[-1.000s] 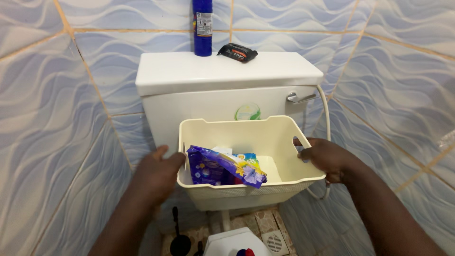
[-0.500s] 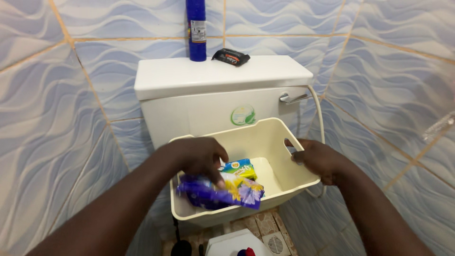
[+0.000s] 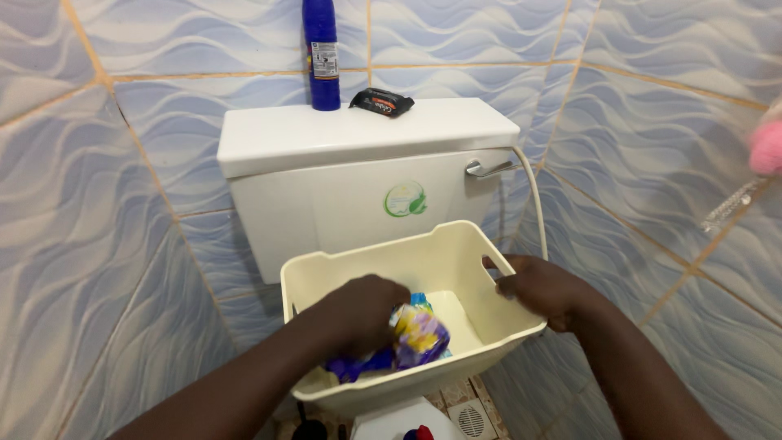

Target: The person transfers various toiletries and cleaning supplies from a beige plastic basket onto the top of a white toilet cistern. Items handled include a blue bottle, a black tube, a purple packet, a yellow packet, a small bottle, a pink comb, and a green bottle. The person then moves some items back into the basket.

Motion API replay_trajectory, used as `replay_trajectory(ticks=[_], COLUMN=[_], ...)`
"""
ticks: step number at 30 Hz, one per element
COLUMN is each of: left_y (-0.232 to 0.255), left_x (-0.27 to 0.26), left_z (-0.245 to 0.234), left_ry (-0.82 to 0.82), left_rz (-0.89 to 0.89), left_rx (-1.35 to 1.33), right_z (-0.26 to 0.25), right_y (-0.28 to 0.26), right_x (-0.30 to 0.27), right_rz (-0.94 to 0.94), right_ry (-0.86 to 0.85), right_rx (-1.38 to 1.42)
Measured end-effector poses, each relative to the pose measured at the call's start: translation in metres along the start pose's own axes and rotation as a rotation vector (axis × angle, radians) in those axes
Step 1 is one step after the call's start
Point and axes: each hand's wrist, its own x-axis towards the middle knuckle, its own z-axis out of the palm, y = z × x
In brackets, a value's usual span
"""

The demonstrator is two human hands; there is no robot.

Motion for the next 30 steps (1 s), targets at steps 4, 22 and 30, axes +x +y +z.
replay_trajectory(ticks=[4, 22, 30], left_y=[0.008, -0.163, -0.214], left_x=[0.000, 0.069, 0.122], left_z=[-0.040, -0.247, -0.262], left_ry=[0.204, 0.559, 0.659], left_rz=[0.015, -0.431, -0.564], left_rx=[-0.103, -1.146, -1.103], right_z=[0.004, 0.032, 0.057], right_y=[0.007, -0.009, -0.018], right_x=[0.002, -0.003, -0.011], right_rz=[0.018, 0.034, 0.065], right_ry=[-0.019, 0.003, 0.041], right_rx=[-0.096, 0.038, 0.077])
